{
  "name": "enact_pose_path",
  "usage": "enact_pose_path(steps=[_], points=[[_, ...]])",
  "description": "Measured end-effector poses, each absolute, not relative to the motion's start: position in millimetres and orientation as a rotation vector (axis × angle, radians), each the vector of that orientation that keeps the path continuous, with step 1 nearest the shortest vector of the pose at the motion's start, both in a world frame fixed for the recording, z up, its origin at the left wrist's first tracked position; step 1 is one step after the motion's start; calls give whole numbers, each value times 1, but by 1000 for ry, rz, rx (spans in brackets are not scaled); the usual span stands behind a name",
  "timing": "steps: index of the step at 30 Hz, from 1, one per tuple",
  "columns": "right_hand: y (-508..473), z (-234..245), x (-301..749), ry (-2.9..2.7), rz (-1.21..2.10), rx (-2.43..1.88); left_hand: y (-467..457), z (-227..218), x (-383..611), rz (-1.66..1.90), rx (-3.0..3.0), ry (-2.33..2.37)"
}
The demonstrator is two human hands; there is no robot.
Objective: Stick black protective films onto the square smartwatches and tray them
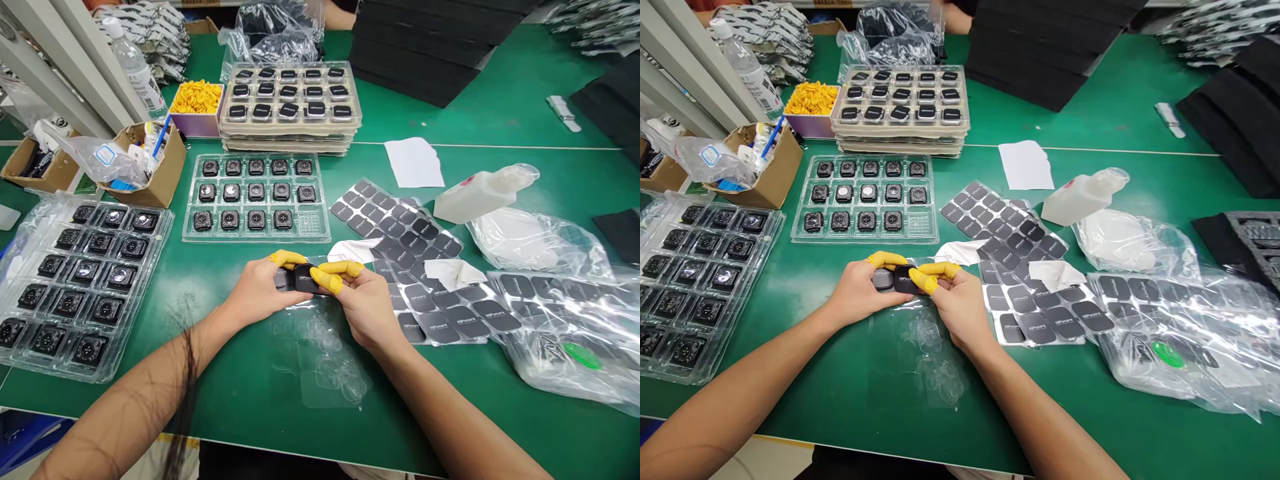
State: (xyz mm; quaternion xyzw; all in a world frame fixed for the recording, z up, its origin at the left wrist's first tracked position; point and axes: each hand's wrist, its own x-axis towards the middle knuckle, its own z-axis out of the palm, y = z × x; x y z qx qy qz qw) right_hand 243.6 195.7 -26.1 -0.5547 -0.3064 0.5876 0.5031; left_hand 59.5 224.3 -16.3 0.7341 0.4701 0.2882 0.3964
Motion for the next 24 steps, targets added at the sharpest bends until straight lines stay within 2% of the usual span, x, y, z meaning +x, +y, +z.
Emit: enact_pose_path(steps=[14, 16, 18, 21, 24], points=[[195, -31, 242, -936, 1350, -1393, 224, -17, 60, 689, 1921, 1269], [193, -33, 249, -1137, 1191, -1494, 224, -17, 60, 688, 1906, 1287], [193, -34, 258, -1436, 844, -1554, 225, -17, 60, 701, 1878, 1292], [195, -33, 271, -1996, 334, -1298, 226, -17, 59, 749, 1813, 1250], [201, -33, 276, -2350, 97, -1067, 227, -19, 57, 770, 1755, 1192]])
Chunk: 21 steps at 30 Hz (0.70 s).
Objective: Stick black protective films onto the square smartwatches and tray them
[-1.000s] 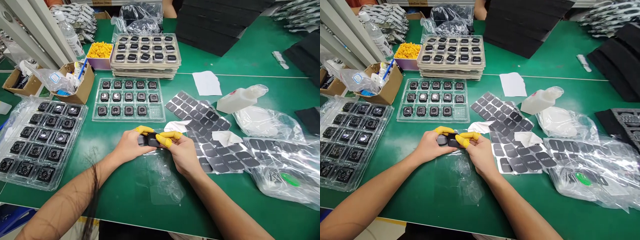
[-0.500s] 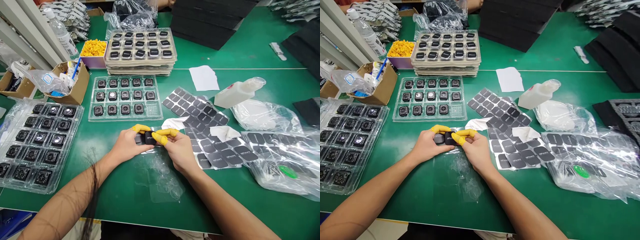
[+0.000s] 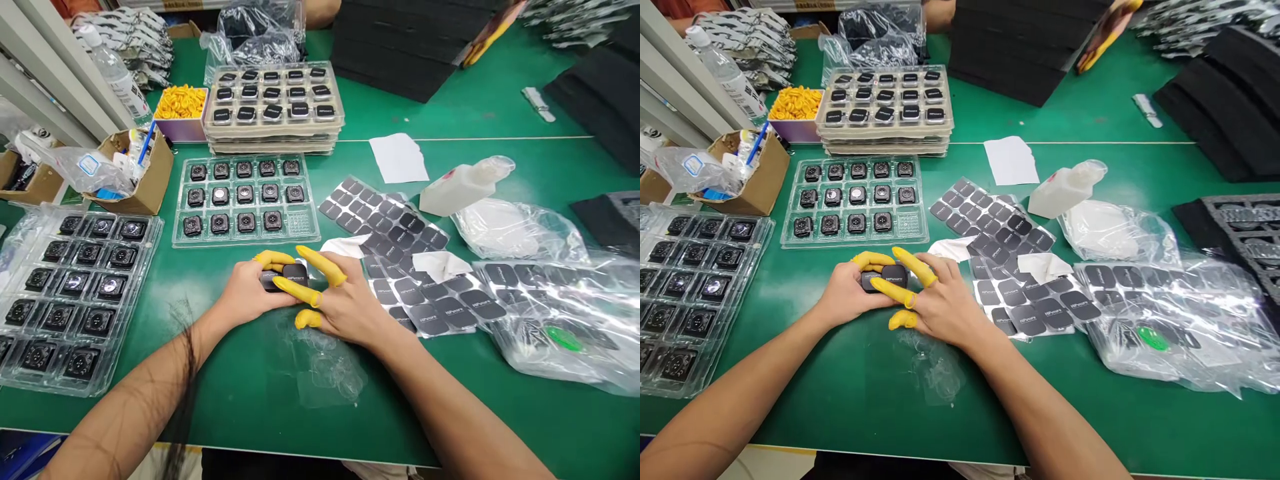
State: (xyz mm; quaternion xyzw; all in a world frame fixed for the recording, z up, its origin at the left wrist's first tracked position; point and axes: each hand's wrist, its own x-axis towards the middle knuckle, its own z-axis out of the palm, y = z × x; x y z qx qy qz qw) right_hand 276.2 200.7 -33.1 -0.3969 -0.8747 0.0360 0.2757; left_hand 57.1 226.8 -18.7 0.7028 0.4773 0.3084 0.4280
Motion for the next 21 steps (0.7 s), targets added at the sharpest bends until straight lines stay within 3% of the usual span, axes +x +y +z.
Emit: enact_pose_path(steps=[4, 10, 12, 15, 21], points=[[199, -29, 271, -2131, 35, -1361, 228, -22, 56, 830, 1685, 1181], [193, -13, 249, -1644, 884, -1486, 227, -21, 56, 791, 1768, 1134], [213, -13, 249, -1512, 999, -1486, 226, -19, 56, 754, 1739, 1192], [262, -15, 257, -1508, 812, -1534, 226, -16, 57, 723, 1691, 1232], [315, -16, 252, -2110, 222, -1580, 227, -15, 57, 702, 1729, 1164]])
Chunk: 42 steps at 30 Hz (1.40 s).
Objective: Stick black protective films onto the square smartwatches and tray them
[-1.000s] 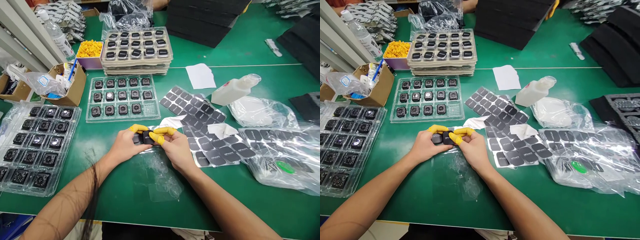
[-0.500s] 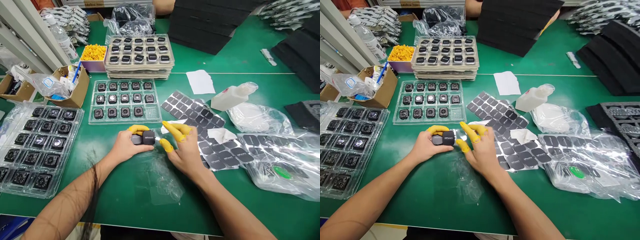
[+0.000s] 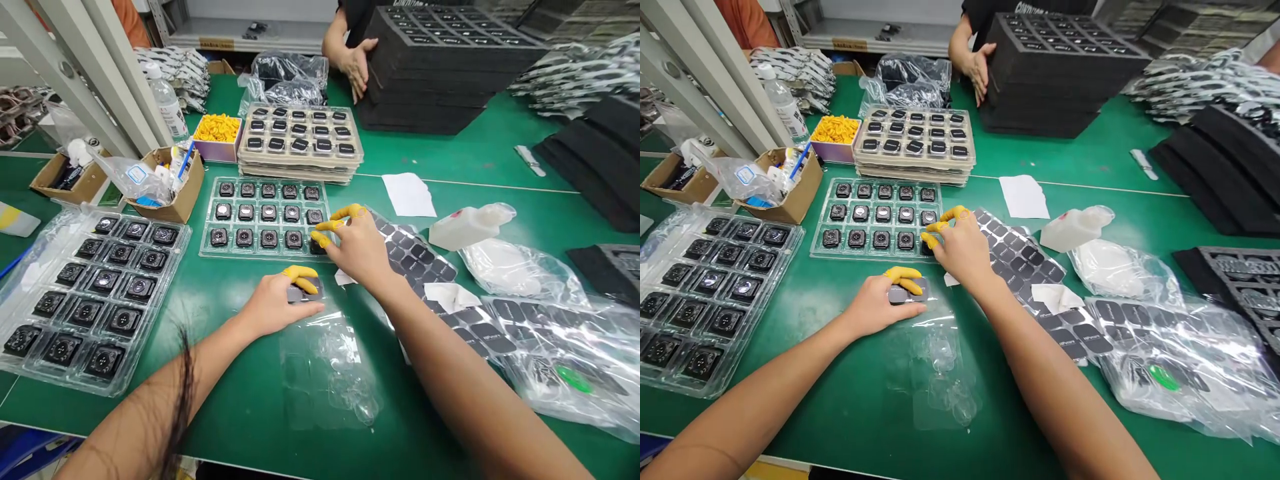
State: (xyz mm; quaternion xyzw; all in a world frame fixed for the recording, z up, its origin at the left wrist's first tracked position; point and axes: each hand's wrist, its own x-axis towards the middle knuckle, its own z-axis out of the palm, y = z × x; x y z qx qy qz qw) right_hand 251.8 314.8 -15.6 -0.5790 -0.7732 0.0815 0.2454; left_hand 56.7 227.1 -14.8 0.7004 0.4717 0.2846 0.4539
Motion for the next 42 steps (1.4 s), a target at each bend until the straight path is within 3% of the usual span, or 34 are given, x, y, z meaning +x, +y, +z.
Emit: enact_pose_path(steps=[6, 10, 18, 23, 31, 42], points=[[313, -11, 220, -2326, 317, -1739, 227, -16, 57, 713, 1760, 1149], [325, -11, 214, -2258, 525, -1599, 227, -16, 56, 727, 1783, 1149], [251, 1, 240, -1364, 1268, -1186, 226, -13, 56, 732, 1740, 1204], [197, -9, 239, -1016, 1370, -1307, 224, -15, 56, 676, 1729, 1249], [195, -26, 219, -1238, 1082, -1368, 223, -17, 57, 697, 1839, 1307], [181, 4, 287, -1335, 1174, -1522, 225, -19, 53, 761, 1668, 1291]])
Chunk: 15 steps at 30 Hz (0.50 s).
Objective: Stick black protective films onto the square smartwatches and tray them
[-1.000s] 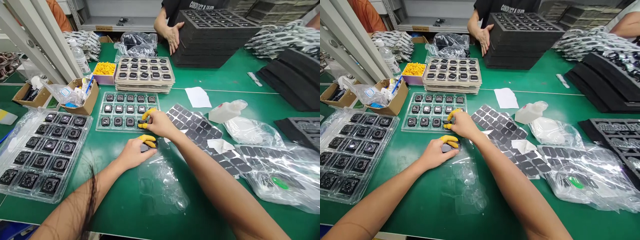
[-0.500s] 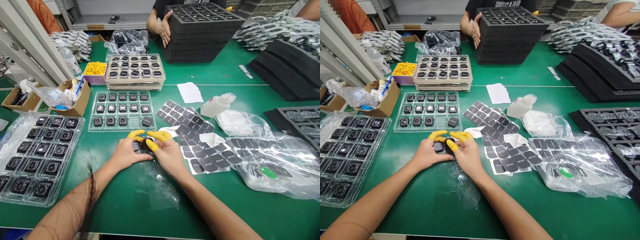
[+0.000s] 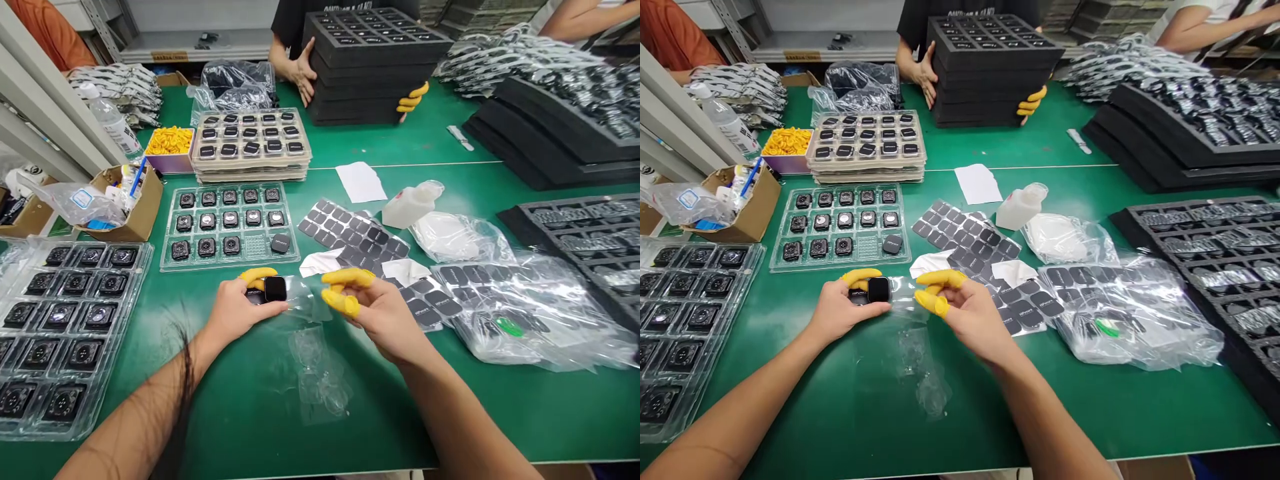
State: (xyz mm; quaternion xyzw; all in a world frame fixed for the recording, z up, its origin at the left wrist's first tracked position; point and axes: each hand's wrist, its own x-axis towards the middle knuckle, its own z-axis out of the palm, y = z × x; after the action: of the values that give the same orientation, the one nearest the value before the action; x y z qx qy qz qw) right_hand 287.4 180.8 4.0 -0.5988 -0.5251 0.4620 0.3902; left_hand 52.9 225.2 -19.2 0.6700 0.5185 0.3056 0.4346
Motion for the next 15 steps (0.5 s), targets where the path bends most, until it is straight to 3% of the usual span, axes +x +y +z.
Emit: enact_pose_path(steps=[3, 6, 15], points=[[187, -6, 312, -1629, 683, -1903, 230, -20, 50, 777, 1504, 1224], [208, -21, 319, -1758, 204, -1939, 232, -21, 49, 800, 1453, 1197], [220, -7, 283, -1820, -136, -1400, 228, -25, 51, 801, 1544, 1190]])
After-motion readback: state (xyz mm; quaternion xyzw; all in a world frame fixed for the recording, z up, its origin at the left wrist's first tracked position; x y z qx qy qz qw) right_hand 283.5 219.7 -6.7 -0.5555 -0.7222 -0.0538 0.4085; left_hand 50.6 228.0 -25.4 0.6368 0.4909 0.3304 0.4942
